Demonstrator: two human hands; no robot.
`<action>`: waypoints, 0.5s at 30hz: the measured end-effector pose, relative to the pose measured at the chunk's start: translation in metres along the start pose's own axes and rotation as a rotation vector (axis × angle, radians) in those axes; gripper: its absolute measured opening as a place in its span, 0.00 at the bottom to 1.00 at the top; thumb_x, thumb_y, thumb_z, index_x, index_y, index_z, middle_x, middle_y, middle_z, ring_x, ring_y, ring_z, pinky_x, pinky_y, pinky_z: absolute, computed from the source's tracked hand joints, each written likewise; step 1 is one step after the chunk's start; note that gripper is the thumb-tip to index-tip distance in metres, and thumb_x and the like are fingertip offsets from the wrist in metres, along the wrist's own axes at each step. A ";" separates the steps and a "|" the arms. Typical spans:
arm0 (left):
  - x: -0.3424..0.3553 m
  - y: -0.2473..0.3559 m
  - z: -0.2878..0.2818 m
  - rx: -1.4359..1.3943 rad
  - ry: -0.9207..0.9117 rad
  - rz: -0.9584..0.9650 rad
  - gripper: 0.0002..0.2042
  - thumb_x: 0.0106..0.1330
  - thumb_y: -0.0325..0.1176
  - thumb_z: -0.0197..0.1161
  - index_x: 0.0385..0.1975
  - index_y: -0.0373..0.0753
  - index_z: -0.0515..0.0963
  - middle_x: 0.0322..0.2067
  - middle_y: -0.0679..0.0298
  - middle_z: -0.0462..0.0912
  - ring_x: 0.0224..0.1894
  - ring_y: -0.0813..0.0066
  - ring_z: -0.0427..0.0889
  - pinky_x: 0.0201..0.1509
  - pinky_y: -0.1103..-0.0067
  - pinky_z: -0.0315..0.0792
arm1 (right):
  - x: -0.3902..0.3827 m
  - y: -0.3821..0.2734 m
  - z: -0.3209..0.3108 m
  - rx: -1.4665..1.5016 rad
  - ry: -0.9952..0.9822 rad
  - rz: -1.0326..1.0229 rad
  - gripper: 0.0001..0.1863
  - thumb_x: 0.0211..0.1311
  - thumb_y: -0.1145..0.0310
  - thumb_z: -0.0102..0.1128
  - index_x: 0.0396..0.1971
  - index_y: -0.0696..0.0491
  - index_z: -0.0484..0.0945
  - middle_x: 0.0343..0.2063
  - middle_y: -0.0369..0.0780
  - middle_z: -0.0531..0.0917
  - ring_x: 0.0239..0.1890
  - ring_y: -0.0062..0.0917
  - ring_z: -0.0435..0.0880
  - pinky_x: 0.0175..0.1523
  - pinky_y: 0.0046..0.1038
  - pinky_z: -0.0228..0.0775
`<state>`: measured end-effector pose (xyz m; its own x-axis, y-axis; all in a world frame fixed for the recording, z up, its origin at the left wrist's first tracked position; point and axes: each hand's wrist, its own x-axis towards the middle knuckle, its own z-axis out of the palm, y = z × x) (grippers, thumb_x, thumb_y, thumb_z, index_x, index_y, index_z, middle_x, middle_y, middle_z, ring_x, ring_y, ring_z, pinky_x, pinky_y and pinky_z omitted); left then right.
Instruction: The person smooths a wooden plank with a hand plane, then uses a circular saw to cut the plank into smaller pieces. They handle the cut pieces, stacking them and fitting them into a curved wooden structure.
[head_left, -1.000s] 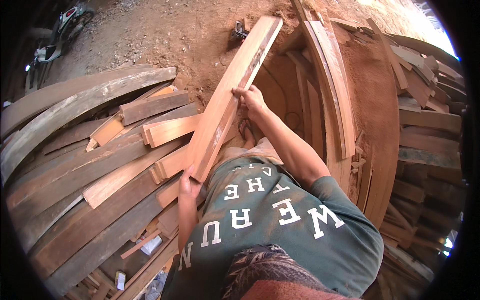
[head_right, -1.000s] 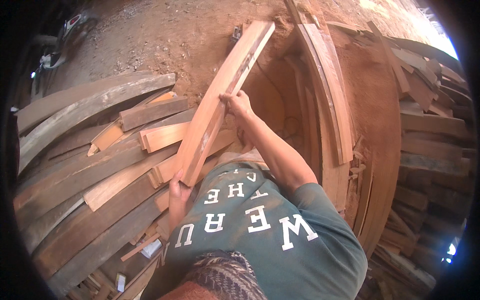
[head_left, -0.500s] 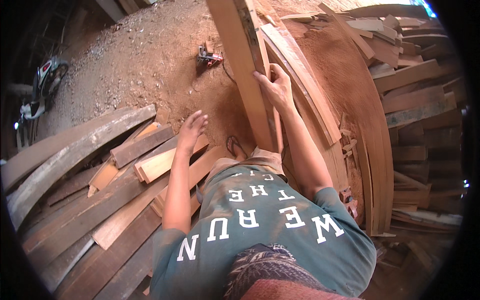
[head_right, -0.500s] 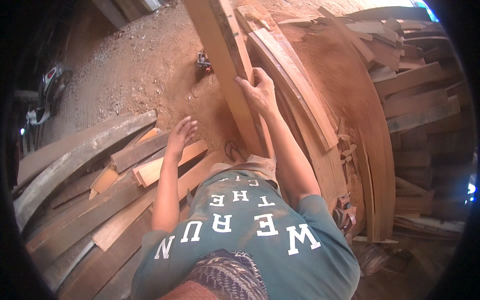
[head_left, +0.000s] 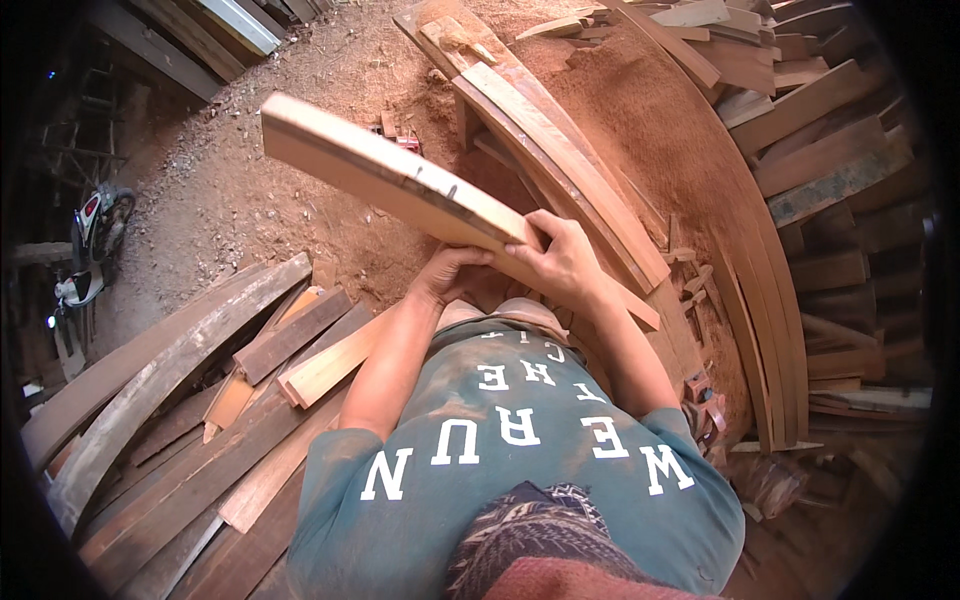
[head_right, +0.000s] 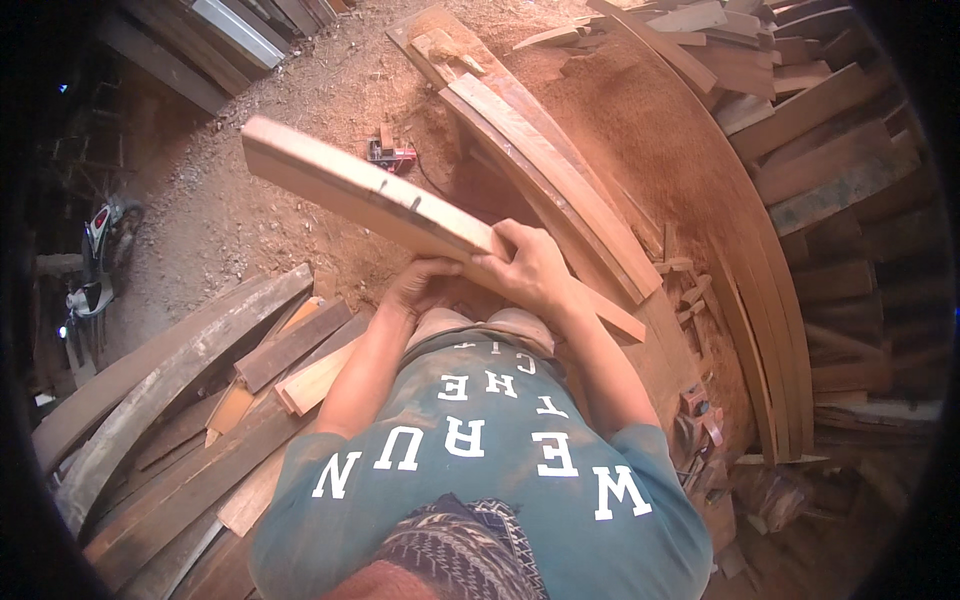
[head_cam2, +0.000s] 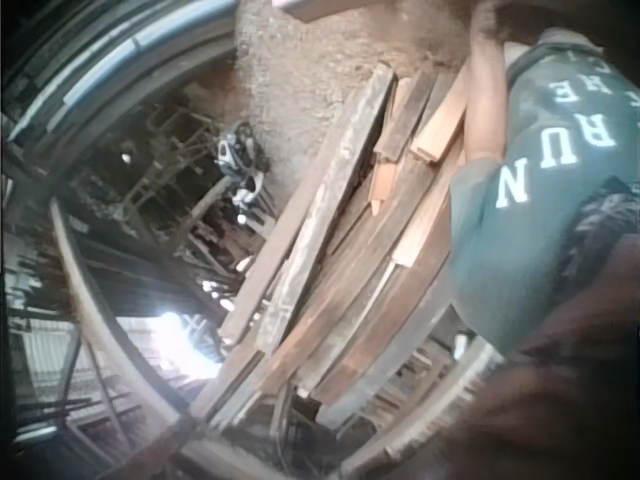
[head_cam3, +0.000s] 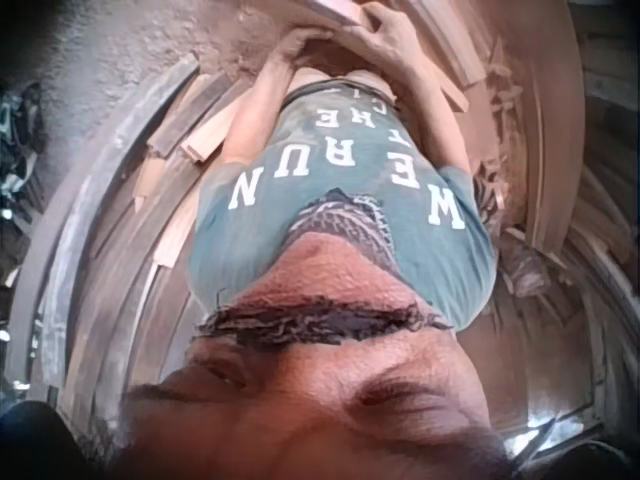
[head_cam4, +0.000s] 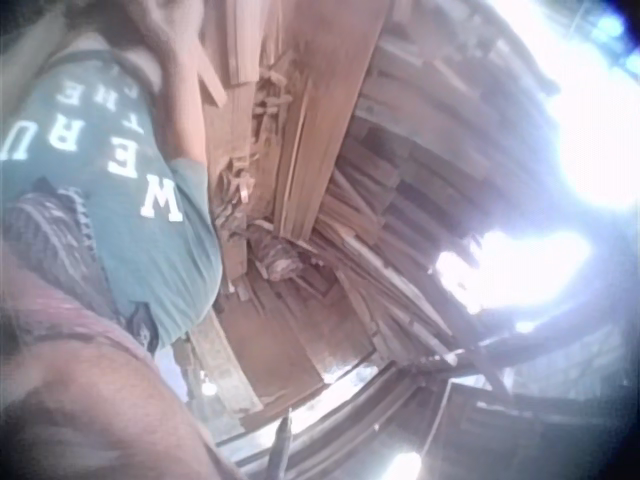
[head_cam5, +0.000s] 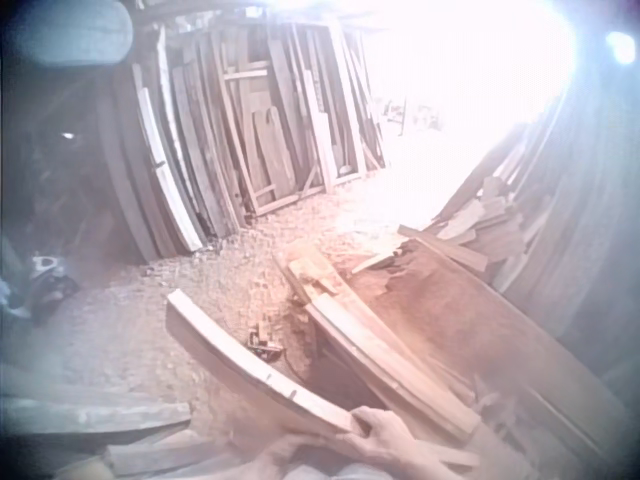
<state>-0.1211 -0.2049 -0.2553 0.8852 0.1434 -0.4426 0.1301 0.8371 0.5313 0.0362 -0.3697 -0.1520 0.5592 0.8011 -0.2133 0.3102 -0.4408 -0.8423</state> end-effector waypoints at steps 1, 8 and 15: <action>0.011 -0.010 -0.008 0.000 -0.002 -0.002 0.26 0.55 0.21 0.71 0.57 0.36 0.78 0.50 0.57 0.84 0.55 0.63 0.82 0.64 0.67 0.75 | 0.001 0.011 -0.001 -0.140 0.039 -0.125 0.23 0.57 0.60 0.73 0.46 0.61 0.82 0.38 0.54 0.86 0.41 0.45 0.86 0.48 0.38 0.77; 0.059 -0.047 0.003 -0.161 -0.001 0.013 0.25 0.49 0.15 0.66 0.51 0.34 0.81 0.48 0.58 0.85 0.55 0.60 0.83 0.66 0.61 0.75 | 0.021 0.049 -0.038 -0.223 -0.071 -0.162 0.20 0.59 0.56 0.71 0.41 0.58 0.82 0.33 0.52 0.84 0.42 0.49 0.83 0.49 0.45 0.74; 0.094 -0.059 0.013 -0.230 0.066 -0.140 0.24 0.55 0.20 0.66 0.56 0.35 0.78 0.52 0.56 0.83 0.60 0.60 0.78 0.68 0.53 0.71 | 0.055 0.081 -0.069 0.000 -0.246 0.104 0.24 0.67 0.55 0.67 0.50 0.61 0.81 0.39 0.51 0.87 0.44 0.40 0.86 0.51 0.38 0.76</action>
<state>-0.0402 -0.2473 -0.3189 0.8337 0.0458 -0.5504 0.1372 0.9481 0.2867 0.1453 -0.3892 -0.1977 0.3843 0.8257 -0.4129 0.2604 -0.5261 -0.8096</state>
